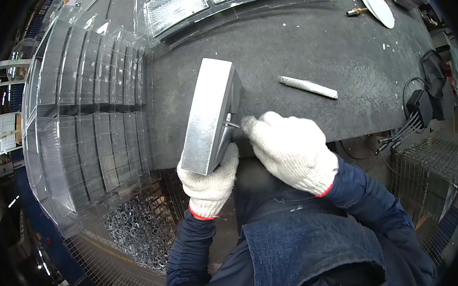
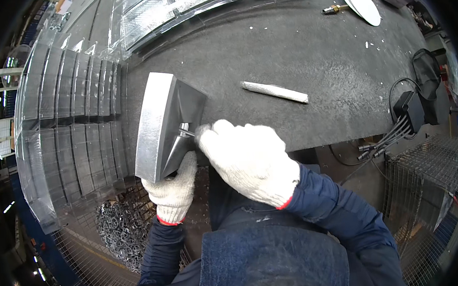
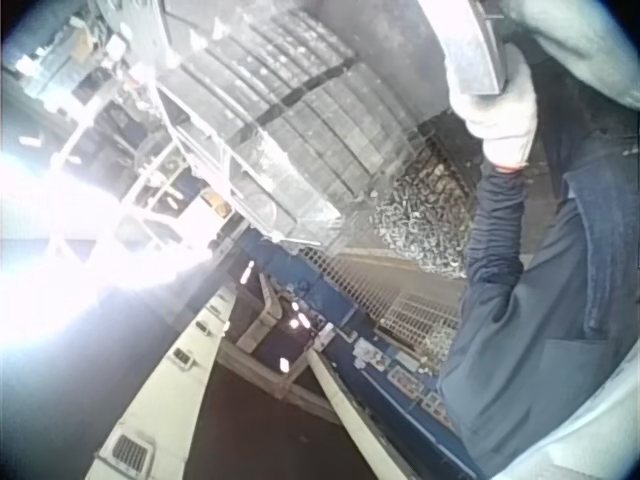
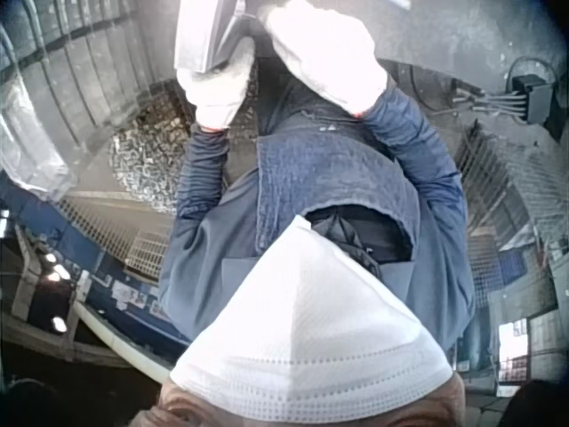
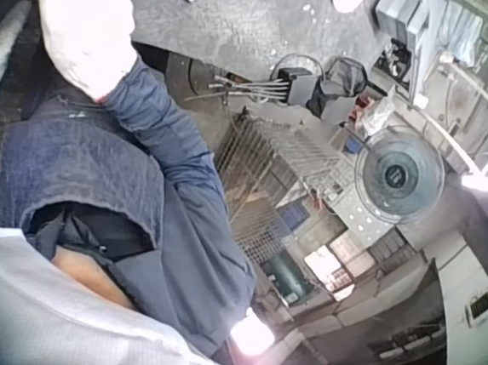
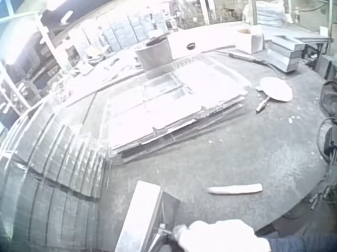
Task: The person files the edges and inner surfaces of a square metal part with a file.
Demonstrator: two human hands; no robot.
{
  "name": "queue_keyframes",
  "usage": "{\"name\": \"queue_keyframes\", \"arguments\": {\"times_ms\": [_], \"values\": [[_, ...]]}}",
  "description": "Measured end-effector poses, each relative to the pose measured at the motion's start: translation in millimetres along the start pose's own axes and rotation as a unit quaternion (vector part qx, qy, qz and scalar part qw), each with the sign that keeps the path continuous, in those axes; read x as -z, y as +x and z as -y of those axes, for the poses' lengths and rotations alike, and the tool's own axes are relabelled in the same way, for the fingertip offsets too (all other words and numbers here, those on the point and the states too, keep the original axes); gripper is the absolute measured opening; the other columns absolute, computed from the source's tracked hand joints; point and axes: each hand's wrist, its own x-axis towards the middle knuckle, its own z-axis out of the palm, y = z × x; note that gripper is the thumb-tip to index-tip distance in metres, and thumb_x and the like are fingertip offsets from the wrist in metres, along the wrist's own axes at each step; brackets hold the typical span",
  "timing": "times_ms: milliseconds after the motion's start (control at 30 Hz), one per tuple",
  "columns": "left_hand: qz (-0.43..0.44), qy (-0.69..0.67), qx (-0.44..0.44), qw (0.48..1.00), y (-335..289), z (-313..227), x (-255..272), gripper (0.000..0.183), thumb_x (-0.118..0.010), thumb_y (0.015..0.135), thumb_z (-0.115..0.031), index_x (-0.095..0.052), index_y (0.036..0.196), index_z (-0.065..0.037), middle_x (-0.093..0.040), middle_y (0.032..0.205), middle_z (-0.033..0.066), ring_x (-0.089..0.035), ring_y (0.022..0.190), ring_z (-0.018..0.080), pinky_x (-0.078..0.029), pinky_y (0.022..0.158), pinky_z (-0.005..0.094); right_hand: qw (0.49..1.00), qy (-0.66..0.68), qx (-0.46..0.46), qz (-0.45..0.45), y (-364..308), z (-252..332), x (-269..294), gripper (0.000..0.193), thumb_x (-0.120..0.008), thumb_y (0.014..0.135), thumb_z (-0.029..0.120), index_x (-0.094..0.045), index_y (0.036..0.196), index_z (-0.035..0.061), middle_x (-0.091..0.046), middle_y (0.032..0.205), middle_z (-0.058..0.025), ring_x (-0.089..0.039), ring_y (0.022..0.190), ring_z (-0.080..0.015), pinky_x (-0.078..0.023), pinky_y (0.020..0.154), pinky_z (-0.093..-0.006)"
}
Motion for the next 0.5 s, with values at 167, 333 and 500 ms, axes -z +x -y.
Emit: {"name": "queue_keyframes", "arguments": {"times_ms": [167,333,500], "values": [[-0.006,0.099,-0.066,0.993,1.8,4.5,0.7,0.076,-0.103,0.082,-0.034,-0.068,0.139,0.002,-0.064,0.134,0.0227,-0.076,0.109,0.0353,-0.066,0.086,0.0398,0.998,0.059,-0.010,-0.003,8.1,-8.7,-5.9,0.015,-0.074,0.099,0.017,-0.069,0.112,0.0126,-0.063,0.086,-0.0060,-0.074,0.071,-0.0239,-0.058,0.062,-0.0364],[0.029,-0.106,0.040,0.993,9.3,-6.8,4.4,0.089,-0.108,0.076,-0.024,-0.056,0.139,0.010,-0.069,0.129,0.0216,-0.080,0.104,0.0306,-0.067,0.087,0.0396,0.997,0.071,-0.018,-0.008,-4.9,-5.8,-1.2,0.017,-0.075,0.098,0.016,-0.069,0.114,0.0132,-0.064,0.090,-0.0064,-0.072,0.070,-0.0242,-0.058,0.063,-0.0376],[-0.019,-0.005,-0.046,0.999,8.1,-13.2,-1.0,0.069,-0.105,0.080,-0.029,-0.070,0.133,-0.002,-0.068,0.126,0.0257,-0.078,0.099,0.0356,-0.067,0.084,0.0444,0.999,0.036,-0.021,-0.015,1.9,0.6,-5.2,0.017,-0.074,0.099,0.016,-0.068,0.114,0.0126,-0.064,0.090,-0.0072,-0.073,0.070,-0.0239,-0.059,0.063,-0.0371]]}}
